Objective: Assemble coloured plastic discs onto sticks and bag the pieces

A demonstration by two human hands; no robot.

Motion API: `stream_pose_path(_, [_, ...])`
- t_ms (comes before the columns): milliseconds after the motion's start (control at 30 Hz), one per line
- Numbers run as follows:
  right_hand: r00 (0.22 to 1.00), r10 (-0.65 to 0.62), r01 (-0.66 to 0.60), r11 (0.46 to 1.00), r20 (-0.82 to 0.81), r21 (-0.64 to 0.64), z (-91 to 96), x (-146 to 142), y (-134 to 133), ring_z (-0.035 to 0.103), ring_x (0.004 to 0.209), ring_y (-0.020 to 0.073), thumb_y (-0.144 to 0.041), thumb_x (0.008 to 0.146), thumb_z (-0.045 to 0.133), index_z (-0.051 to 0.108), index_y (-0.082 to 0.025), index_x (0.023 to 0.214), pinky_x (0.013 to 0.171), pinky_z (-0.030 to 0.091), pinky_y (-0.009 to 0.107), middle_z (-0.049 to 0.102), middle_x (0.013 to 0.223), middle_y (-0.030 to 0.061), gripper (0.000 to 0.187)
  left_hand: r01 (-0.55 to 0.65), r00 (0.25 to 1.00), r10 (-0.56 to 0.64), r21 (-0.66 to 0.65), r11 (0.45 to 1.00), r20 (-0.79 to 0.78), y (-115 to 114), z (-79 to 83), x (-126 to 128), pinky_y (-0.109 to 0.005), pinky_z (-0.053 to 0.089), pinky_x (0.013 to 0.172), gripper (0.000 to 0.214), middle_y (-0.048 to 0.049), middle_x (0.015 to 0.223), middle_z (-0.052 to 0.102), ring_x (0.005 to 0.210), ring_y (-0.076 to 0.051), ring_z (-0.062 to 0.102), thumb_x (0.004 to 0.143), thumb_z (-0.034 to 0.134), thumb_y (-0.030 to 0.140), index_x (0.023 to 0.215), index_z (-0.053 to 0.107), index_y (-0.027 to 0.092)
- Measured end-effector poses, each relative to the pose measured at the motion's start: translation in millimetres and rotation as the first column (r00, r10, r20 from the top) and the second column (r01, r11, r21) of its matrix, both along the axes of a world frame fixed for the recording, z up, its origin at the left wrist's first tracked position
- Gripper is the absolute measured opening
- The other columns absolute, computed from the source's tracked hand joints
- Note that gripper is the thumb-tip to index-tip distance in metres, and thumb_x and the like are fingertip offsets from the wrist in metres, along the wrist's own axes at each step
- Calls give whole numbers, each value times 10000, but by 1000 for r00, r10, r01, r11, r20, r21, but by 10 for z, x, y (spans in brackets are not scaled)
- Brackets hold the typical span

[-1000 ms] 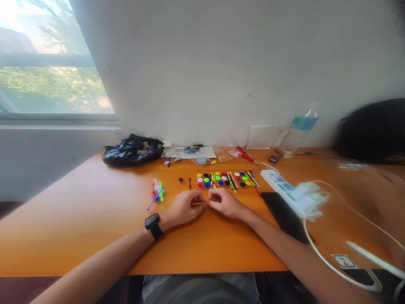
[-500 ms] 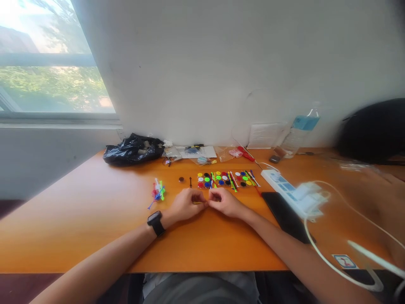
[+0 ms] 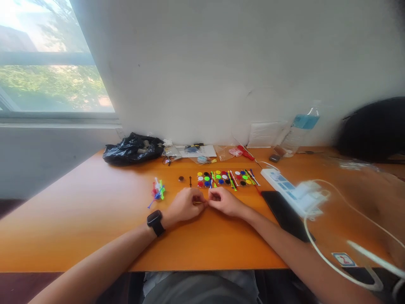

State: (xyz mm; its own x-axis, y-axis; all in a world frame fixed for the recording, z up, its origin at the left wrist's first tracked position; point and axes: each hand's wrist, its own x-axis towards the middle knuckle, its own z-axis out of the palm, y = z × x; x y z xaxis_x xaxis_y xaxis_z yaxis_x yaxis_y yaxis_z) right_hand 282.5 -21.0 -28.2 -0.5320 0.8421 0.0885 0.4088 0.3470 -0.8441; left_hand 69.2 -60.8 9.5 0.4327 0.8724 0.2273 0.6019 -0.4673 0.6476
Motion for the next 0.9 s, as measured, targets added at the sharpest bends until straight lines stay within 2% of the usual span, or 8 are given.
stream_pose_path(233, [1000, -14, 14, 1000, 9, 23, 15, 2, -10, 487, 644, 122, -250, 807, 680, 571, -183, 717, 588, 349, 232, 557, 670, -36, 157, -43, 997, 45, 26, 999, -71, -20, 23, 2, -243, 380, 591, 90, -26, 819, 735, 689, -152, 621, 813, 653, 236, 738, 681, 196])
stream_pose_path(400, [999, -15, 10, 996, 52, 88, 131, 33, -84, 526, 649, 137, -285, 854, 683, 623, -183, 745, 599, 377, 245, 616, 691, -15, 161, -40, 996, 47, 94, 995, -71, -25, -67, -7, -253, 376, 604, 83, -24, 824, 721, 694, -154, 613, 826, 651, 232, 750, 638, 202])
stream_pose_path(500, [992, -100, 83, 979, 81, 188, 222, 50, -142, 524, 633, 146, -340, 909, 661, 648, -195, 776, 586, 371, 263, 652, 715, 2, 197, -27, 998, 35, 140, 990, -58, -16, -143, -6, -263, 400, 637, 33, -27, 836, 716, 725, -163, 625, 810, 640, 176, 799, 647, 206])
stream_pose_path(633, [975, -209, 179, 935, 71, 306, 322, 63, -201, 525, 611, 155, -404, 948, 644, 648, -208, 797, 596, 375, 288, 680, 750, 18, 247, -39, 997, 50, 152, 988, -67, -3, -181, -5, -279, 427, 662, 78, -32, 839, 702, 752, -182, 631, 778, 651, 154, 832, 643, 210])
stream_pose_path(767, [958, -283, 257, 912, 37, 318, 400, 76, -227, 484, 558, 143, -446, 966, 629, 581, -224, 803, 561, 342, 292, 654, 734, 4, 280, -11, 999, 21, 188, 982, -48, -25, -156, -26, -282, 433, 670, 62, -32, 881, 694, 768, -179, 624, 810, 676, 193, 844, 628, 213])
stream_pose_path(900, [944, -328, 298, 900, 43, 318, 456, 93, -245, 480, 553, 141, -459, 967, 622, 559, -229, 822, 560, 343, 298, 651, 757, 5, 279, -12, 1000, 9, 199, 980, 18, -48, -95, -55, -282, 454, 715, 89, -34, 966, 704, 831, -175, 644, 924, 656, 307, 951, 658, 222])
